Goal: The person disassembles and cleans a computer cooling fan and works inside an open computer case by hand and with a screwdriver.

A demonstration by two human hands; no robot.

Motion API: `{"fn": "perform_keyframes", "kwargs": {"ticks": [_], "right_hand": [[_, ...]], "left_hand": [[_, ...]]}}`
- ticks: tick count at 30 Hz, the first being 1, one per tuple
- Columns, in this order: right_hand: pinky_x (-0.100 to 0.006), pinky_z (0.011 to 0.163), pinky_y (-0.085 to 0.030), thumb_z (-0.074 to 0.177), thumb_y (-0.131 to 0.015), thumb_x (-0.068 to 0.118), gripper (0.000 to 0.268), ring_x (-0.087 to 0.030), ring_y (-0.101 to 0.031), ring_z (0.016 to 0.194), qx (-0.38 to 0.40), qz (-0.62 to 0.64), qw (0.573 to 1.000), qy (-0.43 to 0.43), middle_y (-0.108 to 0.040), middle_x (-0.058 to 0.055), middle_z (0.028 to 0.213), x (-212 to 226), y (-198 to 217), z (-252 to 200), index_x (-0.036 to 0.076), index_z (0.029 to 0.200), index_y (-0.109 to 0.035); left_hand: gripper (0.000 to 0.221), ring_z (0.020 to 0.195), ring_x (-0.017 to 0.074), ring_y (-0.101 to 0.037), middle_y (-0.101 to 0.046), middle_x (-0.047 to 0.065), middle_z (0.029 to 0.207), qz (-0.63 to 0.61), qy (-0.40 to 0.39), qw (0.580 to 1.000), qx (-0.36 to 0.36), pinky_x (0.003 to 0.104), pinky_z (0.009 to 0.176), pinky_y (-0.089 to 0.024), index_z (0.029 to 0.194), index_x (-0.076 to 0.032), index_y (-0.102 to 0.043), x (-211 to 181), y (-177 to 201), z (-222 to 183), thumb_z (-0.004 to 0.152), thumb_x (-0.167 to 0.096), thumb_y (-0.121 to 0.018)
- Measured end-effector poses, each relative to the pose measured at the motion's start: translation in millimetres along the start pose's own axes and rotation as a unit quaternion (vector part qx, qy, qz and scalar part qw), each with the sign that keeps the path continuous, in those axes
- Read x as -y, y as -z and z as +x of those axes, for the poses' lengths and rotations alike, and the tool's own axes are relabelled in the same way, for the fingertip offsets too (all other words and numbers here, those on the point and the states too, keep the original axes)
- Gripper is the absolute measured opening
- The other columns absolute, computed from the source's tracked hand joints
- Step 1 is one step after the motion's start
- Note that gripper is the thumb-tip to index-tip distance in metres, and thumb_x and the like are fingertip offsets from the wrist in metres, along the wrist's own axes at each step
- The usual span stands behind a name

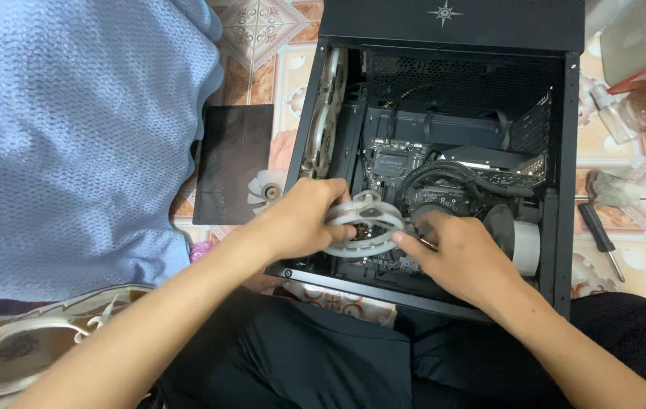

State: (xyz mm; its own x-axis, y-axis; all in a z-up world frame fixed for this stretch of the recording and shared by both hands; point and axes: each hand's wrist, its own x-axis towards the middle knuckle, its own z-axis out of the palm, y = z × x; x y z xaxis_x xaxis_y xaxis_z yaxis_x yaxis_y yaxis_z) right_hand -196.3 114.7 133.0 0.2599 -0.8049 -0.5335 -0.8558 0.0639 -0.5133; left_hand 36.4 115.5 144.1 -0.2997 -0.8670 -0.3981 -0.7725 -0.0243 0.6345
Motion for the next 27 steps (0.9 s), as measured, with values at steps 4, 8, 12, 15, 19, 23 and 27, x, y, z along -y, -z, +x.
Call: {"fn": "perform_keyframes", "kwargs": {"ticks": [4,8,12,15,19,23,27], "right_hand": [[-0.046,0.081,-0.065,0.095,-0.068,0.041,0.054,-0.039,-0.078,0.1,-0.014,-0.001,1.0,0.017,-0.078,-0.027,0.1,-11.4,-6.0,-4.1,-0.003,0.126,-0.068],[-0.05,0.082,-0.064,0.092,-0.069,0.033,0.055,-0.042,-0.076,0.102,-0.041,-0.01,0.997,0.063,-0.078,-0.026,0.101,-9.6,-6.5,-10.2,0.006,0.139,-0.061],[-0.048,0.081,-0.064,0.094,-0.068,0.034,0.053,-0.04,-0.075,0.102,-0.095,-0.022,0.99,0.098,-0.077,-0.024,0.1,-8.4,-10.1,-8.4,0.012,0.142,-0.061],[-0.043,0.084,-0.054,0.091,-0.066,0.046,0.053,-0.035,-0.075,0.094,-0.109,-0.013,0.99,0.093,-0.08,-0.012,0.099,-21.8,-28.4,1.8,0.021,0.136,-0.061],[-0.041,0.082,-0.055,0.092,-0.06,0.046,0.06,-0.033,-0.078,0.085,-0.043,0.028,0.998,0.025,-0.08,-0.004,0.115,-9.4,-21.3,-5.1,0.034,0.15,-0.05],[-0.031,0.072,-0.052,0.088,-0.068,0.039,0.056,-0.021,-0.068,0.058,-0.019,0.042,0.995,0.088,-0.085,0.009,0.111,-9.3,-11.7,-11.3,0.039,0.144,-0.059],[-0.029,0.08,-0.053,0.087,-0.07,0.045,0.058,-0.02,-0.077,0.068,0.057,-0.026,0.998,0.006,-0.084,0.014,0.117,-2.3,5.4,-22.0,0.051,0.144,-0.059]], "left_hand": [[0.022,0.096,0.0494,-0.071,-0.073,0.028,0.091,-0.045,-0.024,0.998,-0.039,0.049,0.076,-0.058,0.097,0.0,-0.067,7.1,-17.7,-7.3,0.083,-0.013,-0.078],[0.02,0.095,0.0485,-0.071,-0.072,0.029,0.091,-0.103,-0.008,0.99,-0.092,0.049,0.079,-0.058,0.098,0.0,-0.067,8.7,-29.5,-7.3,0.085,-0.012,-0.076],[0.029,0.078,0.033,-0.074,-0.072,0.023,0.074,-0.128,0.054,0.988,-0.066,0.037,0.067,-0.059,0.094,-0.004,-0.071,1.1,-26.4,-6.0,0.079,-0.025,-0.083],[0.036,0.062,0.0147,-0.048,-0.059,0.003,0.071,-0.08,0.14,0.987,0.016,0.03,0.06,-0.038,0.09,-0.015,-0.06,-10.9,-17.8,3.7,0.085,-0.043,-0.081],[0.041,0.061,0.0112,-0.051,-0.059,-0.002,0.065,-0.065,0.063,0.994,0.06,0.026,0.061,-0.04,0.079,-0.017,-0.059,-3.1,-15.1,2.8,0.08,-0.052,-0.081],[0.023,0.068,0.0049,-0.051,-0.063,-0.005,0.072,-0.162,-0.047,0.981,0.092,0.023,0.065,-0.042,0.088,-0.014,-0.068,7.1,-12.8,-4.2,0.089,-0.036,-0.076],[0.026,0.096,0.0047,-0.066,-0.079,-0.004,0.107,-0.23,-0.037,0.962,0.142,0.021,0.089,-0.049,0.117,-0.013,-0.078,12.3,-6.8,-9.3,0.098,-0.018,-0.06]]}}
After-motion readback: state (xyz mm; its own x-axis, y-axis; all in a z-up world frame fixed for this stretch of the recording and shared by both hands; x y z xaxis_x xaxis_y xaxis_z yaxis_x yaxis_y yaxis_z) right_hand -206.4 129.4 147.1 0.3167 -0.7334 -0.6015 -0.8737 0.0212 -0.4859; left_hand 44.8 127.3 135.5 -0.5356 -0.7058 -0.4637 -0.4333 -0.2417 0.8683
